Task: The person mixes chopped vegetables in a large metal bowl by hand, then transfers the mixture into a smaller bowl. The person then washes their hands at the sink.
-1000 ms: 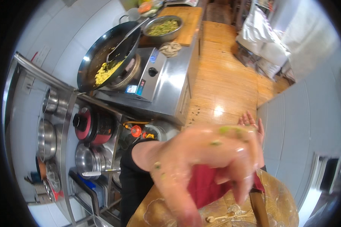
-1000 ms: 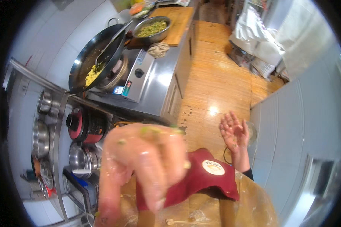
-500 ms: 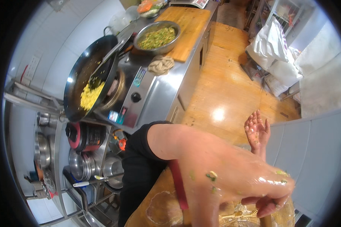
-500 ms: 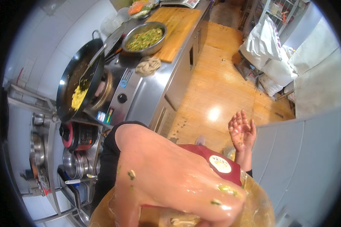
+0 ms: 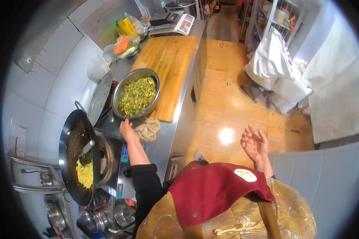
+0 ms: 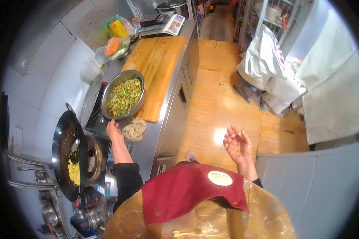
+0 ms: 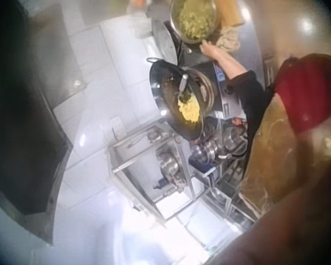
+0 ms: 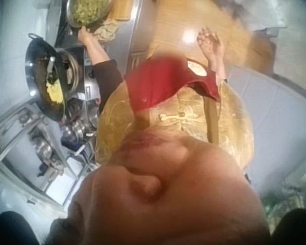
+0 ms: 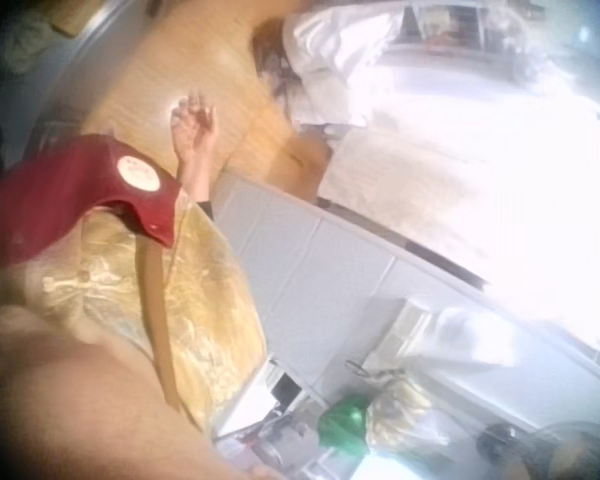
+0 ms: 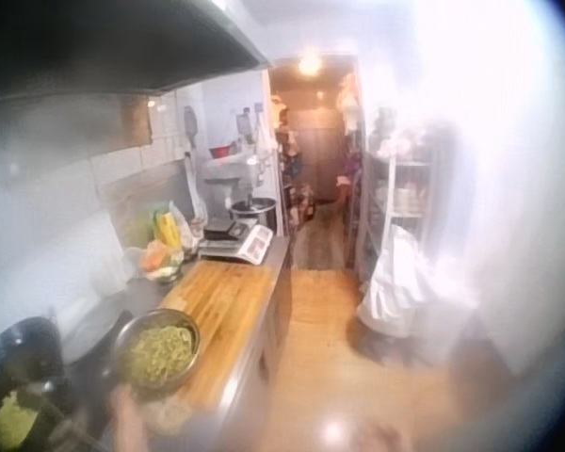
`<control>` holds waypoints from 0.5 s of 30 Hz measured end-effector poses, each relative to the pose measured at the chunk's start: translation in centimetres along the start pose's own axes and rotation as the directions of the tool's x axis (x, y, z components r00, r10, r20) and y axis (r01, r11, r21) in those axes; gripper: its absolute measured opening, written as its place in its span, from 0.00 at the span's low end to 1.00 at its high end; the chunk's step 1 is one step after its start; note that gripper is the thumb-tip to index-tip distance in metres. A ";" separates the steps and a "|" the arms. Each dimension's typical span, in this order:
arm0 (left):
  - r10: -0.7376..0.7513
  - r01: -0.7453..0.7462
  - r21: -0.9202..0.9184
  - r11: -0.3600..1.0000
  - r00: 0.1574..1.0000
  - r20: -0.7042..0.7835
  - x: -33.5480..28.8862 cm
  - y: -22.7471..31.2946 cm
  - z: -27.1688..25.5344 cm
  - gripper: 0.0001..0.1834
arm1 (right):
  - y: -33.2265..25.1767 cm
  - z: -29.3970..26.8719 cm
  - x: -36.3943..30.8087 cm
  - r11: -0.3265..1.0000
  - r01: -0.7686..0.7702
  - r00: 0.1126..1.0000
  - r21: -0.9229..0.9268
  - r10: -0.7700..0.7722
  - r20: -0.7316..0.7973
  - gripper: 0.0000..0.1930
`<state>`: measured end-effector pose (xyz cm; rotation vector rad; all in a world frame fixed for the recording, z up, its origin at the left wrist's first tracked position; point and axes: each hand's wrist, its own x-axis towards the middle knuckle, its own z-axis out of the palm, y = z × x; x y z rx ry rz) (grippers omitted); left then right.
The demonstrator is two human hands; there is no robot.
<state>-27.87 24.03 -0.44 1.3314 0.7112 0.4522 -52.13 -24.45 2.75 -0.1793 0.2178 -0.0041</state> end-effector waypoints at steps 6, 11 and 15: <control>-0.046 0.048 0.068 0.997 0.999 -0.025 5.6 0.7 0.3 0.21 | -0.3 2.5 10.7 0.996 -0.069 0.997 -0.061 0.067 -0.026 0.21; -0.058 0.073 0.162 0.984 0.994 -0.093 4.1 3.0 1.2 0.21 | -0.1 1.9 18.2 0.984 -0.177 0.979 -0.037 0.172 -0.110 0.21; -0.068 0.076 0.160 0.984 0.996 -0.056 2.9 3.2 4.9 0.24 | -0.8 2.5 26.1 0.943 -0.332 0.940 -0.035 0.327 -0.100 0.21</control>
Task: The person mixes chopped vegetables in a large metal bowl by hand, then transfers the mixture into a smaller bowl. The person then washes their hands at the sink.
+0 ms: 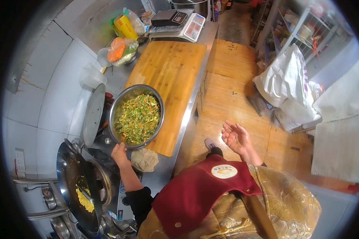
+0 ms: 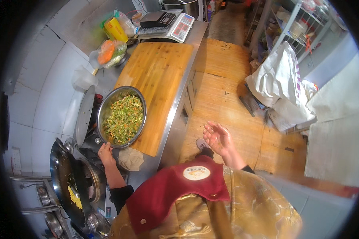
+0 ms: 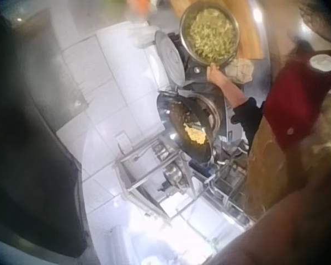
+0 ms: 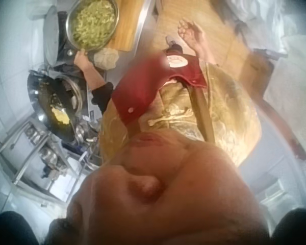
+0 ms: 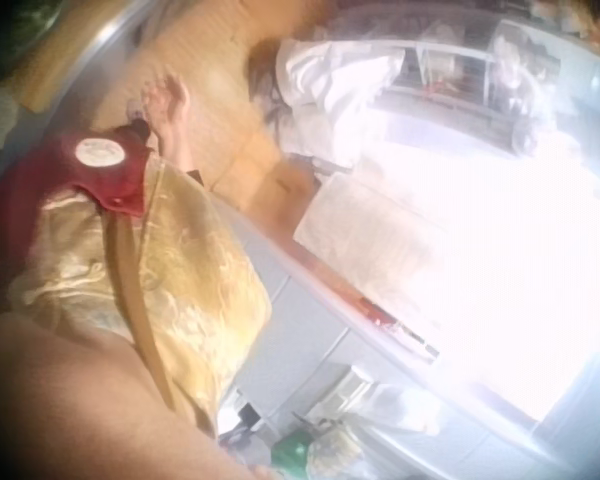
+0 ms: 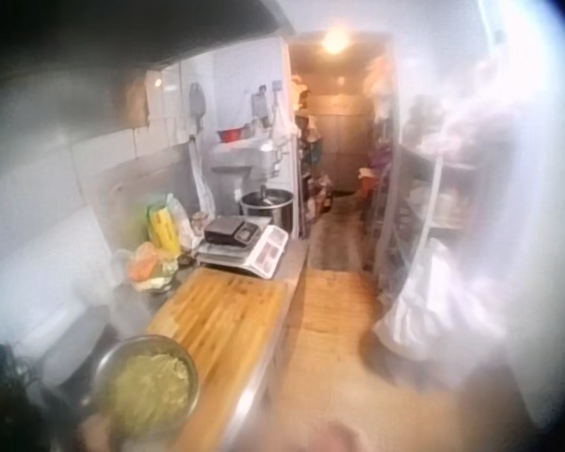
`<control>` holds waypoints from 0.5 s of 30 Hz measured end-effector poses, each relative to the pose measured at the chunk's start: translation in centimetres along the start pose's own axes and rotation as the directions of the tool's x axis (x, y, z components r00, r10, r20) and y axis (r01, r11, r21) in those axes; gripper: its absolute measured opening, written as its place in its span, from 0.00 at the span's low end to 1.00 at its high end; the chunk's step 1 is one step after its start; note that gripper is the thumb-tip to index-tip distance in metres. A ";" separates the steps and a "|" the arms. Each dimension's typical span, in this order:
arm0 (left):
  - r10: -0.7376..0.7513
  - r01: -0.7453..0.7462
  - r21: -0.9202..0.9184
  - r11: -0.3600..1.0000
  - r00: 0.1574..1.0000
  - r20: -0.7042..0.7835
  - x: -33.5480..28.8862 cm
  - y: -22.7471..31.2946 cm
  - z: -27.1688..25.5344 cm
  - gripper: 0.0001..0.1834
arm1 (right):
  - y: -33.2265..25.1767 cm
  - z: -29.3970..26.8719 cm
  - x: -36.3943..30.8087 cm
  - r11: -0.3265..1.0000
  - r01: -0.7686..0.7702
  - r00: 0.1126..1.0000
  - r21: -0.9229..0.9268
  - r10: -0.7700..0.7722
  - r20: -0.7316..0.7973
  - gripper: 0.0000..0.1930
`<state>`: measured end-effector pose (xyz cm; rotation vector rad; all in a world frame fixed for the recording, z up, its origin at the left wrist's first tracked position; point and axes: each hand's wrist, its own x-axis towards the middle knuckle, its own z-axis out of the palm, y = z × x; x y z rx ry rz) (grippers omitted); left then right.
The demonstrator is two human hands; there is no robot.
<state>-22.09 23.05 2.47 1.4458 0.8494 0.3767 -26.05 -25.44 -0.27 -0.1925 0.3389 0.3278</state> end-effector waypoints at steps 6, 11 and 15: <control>-0.046 0.047 -0.048 0.998 0.999 0.015 -0.2 0.9 10.6 0.27 | -7.5 5.9 11.4 0.988 -0.086 0.980 -0.128 0.107 0.167 0.21; -0.103 0.095 0.054 0.994 0.979 0.174 0.1 1.5 17.4 0.22 | -12.7 8.2 16.7 0.967 -0.119 0.972 -0.226 0.161 0.174 0.19; -0.014 -0.003 0.106 0.994 0.986 0.167 -4.0 -0.4 13.7 0.19 | -13.5 6.8 18.7 0.931 -0.158 0.974 -0.329 0.202 0.104 0.19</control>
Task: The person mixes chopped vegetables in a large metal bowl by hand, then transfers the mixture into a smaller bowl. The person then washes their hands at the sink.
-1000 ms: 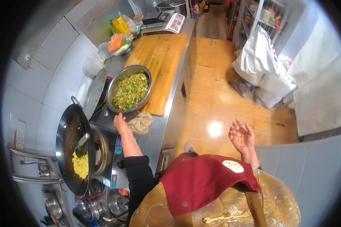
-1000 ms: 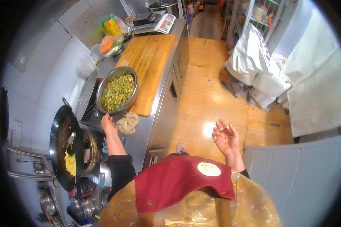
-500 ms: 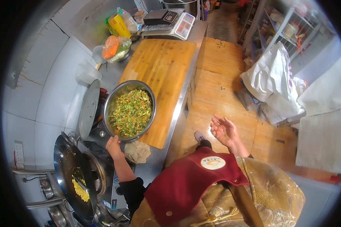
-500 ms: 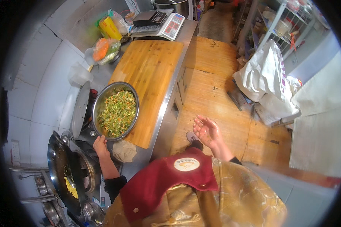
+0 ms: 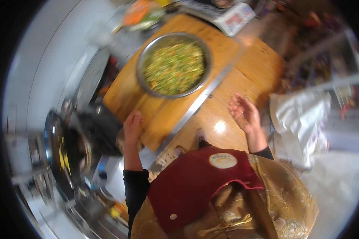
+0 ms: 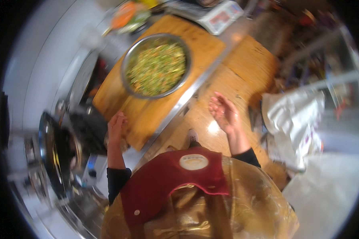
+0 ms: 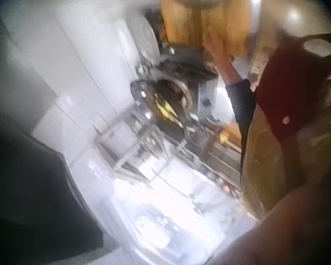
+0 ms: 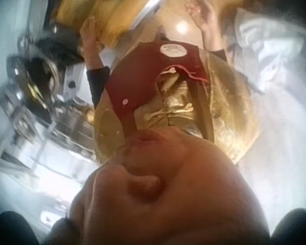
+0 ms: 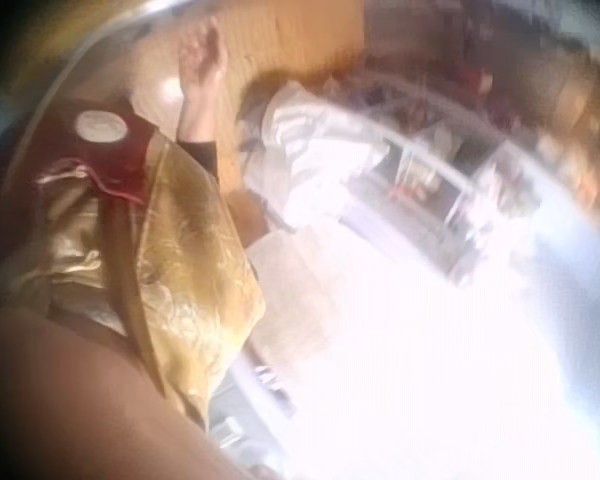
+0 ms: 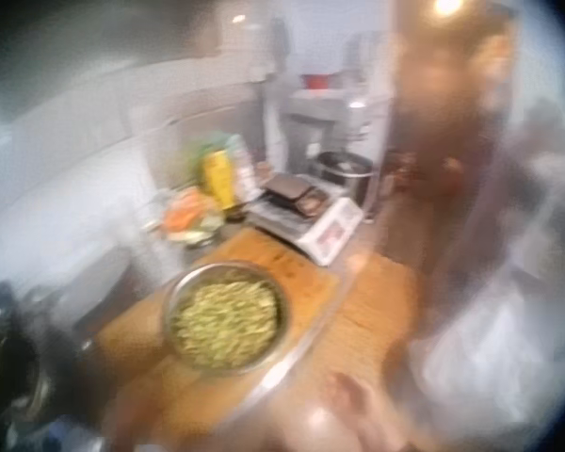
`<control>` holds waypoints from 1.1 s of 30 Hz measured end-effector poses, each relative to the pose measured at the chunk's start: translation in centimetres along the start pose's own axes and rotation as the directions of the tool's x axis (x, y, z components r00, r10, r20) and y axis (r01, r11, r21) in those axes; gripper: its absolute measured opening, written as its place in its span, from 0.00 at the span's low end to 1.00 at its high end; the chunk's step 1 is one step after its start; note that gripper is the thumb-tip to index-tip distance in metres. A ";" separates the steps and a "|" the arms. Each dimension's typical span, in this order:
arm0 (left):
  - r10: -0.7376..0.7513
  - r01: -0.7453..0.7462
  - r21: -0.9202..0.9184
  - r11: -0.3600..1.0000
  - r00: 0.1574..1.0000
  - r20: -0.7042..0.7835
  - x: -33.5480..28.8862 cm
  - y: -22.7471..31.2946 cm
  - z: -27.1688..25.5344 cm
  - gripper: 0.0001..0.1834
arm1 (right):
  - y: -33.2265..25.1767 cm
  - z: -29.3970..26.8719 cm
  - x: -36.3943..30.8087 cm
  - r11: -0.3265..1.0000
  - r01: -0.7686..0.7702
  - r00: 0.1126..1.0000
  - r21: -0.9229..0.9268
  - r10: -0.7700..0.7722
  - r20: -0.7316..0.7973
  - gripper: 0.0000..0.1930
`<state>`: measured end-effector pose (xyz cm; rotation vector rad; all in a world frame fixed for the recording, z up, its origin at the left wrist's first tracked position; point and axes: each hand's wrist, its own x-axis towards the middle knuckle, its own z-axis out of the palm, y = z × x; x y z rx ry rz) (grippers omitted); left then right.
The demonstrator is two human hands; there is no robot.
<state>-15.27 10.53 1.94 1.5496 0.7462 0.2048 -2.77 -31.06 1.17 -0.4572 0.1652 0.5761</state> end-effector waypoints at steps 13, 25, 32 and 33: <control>-0.334 0.361 0.076 0.929 0.911 -0.243 -25.2 -6.3 -8.8 0.21 | 12.0 6.0 4.2 0.818 -0.536 0.825 -0.210 0.560 0.076 0.17; -0.420 0.362 -0.214 0.907 0.768 -0.483 -49.8 -22.6 -20.4 0.21 | 32.2 11.5 -7.6 0.543 -0.761 0.539 -0.355 0.834 0.120 0.14; -0.432 0.443 -0.110 0.890 0.738 -0.519 -50.4 -23.1 -24.6 0.22 | 37.2 12.8 -10.3 0.450 -0.736 0.489 -0.506 0.870 0.062 0.17; -0.371 0.343 -0.156 0.926 0.757 -0.539 -50.2 -22.8 -24.6 0.21 | 38.0 13.0 -9.7 0.423 -0.715 0.489 -0.556 0.871 0.033 0.18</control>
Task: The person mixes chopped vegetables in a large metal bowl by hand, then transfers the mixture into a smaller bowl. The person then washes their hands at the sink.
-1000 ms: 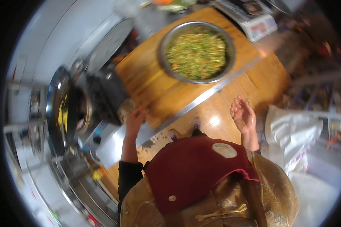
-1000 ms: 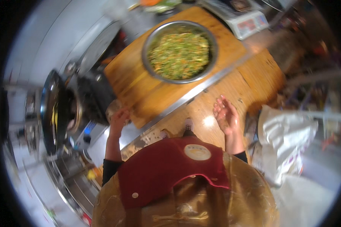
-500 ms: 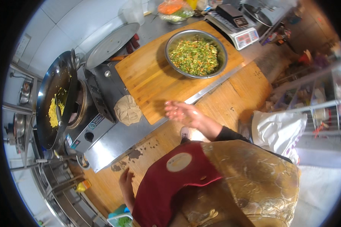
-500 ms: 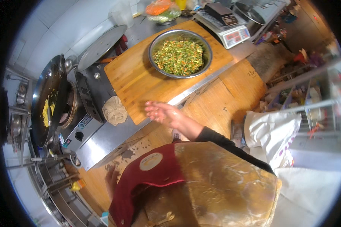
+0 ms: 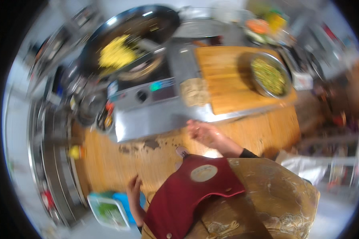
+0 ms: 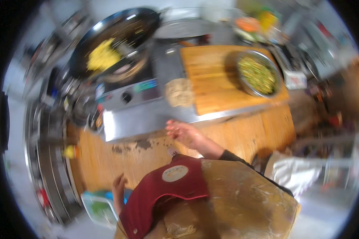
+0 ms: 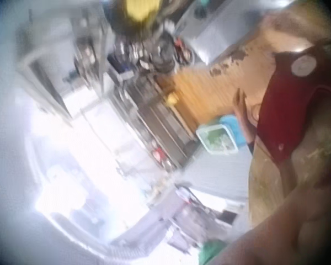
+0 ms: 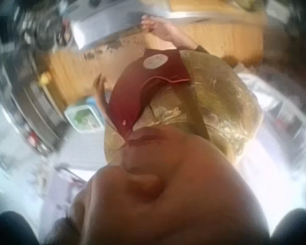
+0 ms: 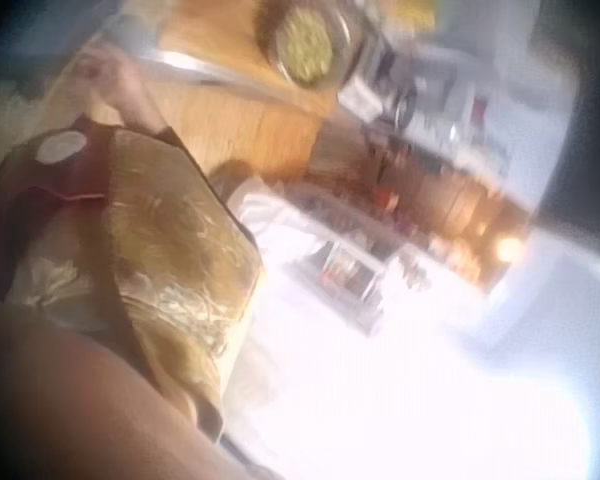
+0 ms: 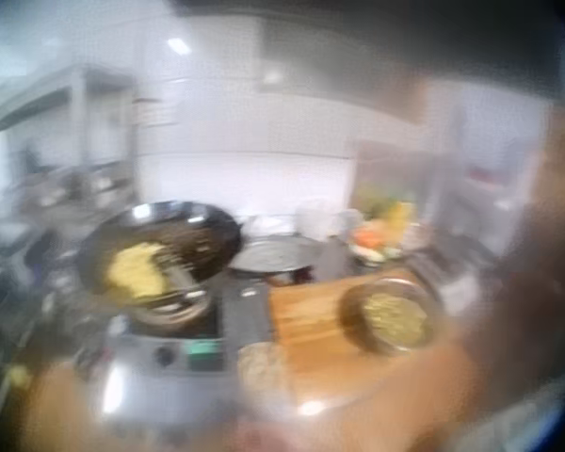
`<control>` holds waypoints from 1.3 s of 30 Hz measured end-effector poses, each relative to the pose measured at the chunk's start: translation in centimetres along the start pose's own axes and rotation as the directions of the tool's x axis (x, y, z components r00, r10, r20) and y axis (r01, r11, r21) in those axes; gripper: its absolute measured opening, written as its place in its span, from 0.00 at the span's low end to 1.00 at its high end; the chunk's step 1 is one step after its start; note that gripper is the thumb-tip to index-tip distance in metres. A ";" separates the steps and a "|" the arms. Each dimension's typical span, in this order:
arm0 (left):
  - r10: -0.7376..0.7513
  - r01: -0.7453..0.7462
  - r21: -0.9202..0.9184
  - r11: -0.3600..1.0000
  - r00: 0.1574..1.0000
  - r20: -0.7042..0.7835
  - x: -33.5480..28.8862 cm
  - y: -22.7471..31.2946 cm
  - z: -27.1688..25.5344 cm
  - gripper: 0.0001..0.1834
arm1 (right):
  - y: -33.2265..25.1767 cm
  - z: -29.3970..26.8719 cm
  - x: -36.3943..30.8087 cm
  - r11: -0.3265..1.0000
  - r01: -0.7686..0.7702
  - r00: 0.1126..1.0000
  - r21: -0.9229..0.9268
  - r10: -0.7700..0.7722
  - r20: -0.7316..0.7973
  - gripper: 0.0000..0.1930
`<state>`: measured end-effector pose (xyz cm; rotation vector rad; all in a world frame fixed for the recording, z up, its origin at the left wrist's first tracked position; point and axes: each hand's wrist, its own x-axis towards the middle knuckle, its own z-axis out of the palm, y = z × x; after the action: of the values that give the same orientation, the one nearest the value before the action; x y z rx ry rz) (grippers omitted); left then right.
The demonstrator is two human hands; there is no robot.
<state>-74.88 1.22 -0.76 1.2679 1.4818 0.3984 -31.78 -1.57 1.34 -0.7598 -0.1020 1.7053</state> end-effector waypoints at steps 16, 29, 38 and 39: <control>-0.436 0.213 -0.493 0.844 0.808 -0.397 -11.0 -5.4 -4.4 0.22 | 10.2 16.7 19.0 0.826 -0.486 0.761 -0.286 0.561 0.325 0.15; -0.600 0.090 -0.690 0.719 0.582 -0.549 -11.0 -16.9 -20.5 0.18 | 31.9 35.1 33.5 0.618 -0.611 0.569 -0.495 0.777 0.268 0.15; -0.596 0.055 -0.675 0.736 0.527 -0.606 -9.3 -22.0 -42.4 0.21 | 43.4 46.9 41.6 0.610 -0.672 0.614 -0.420 0.776 0.145 0.13; -0.615 0.056 -0.698 0.714 0.527 -0.587 -8.3 -22.6 -44.5 0.21 | 44.1 47.6 42.7 0.622 -0.657 0.621 -0.427 0.767 0.163 0.12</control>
<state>-125.48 2.29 1.13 0.1536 2.0643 1.1737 -97.71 39.53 0.34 -0.8029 -0.3634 2.6596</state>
